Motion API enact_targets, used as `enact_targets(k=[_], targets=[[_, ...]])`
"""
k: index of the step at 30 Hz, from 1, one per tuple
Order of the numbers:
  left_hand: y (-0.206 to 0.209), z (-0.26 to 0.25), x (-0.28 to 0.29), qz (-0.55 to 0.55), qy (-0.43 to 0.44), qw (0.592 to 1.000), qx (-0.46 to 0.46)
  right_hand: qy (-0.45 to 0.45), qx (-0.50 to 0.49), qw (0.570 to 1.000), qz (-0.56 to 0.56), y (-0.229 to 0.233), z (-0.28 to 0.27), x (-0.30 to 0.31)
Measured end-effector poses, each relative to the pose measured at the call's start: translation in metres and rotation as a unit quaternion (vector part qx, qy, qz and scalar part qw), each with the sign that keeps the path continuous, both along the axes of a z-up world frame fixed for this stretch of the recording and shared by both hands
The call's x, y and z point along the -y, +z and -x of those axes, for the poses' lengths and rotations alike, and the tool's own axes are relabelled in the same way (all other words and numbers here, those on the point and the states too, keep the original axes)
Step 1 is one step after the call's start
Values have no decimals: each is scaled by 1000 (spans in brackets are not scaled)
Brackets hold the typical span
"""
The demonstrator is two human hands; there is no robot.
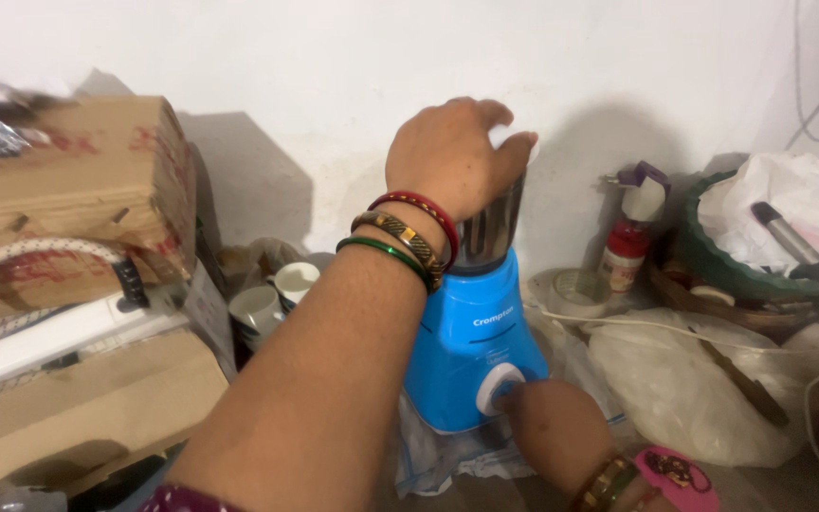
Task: The person places a metal jar containing a brown paste onto a blue blender base, secures the lid, and operates the blender. They then remove the jar, open the lid, and stir the contents with a spoon.
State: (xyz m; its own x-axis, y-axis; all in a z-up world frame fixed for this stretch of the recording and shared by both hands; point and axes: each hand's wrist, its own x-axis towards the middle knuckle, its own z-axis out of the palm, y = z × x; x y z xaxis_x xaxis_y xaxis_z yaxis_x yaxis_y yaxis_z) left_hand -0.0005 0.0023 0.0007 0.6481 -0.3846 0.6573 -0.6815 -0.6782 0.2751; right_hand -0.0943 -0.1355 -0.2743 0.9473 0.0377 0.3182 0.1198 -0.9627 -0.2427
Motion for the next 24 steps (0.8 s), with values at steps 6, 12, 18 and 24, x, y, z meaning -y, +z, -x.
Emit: enact_targets(k=[6,12,18,24], targets=[[-1,-2,1,-4,8,1000,0,-67,-81,974,-202,-12,-7,6],[-1,-2,1,-2,6,1000,5,-133,-183,879,-420,-3,-6,1],[0,-1,1,1,2,1000,-2,-144,-201,878,-409,3,-4,0],[0,0,-1,0,-2,1000,6,-123,-189,878,-422,5,-4,-2]])
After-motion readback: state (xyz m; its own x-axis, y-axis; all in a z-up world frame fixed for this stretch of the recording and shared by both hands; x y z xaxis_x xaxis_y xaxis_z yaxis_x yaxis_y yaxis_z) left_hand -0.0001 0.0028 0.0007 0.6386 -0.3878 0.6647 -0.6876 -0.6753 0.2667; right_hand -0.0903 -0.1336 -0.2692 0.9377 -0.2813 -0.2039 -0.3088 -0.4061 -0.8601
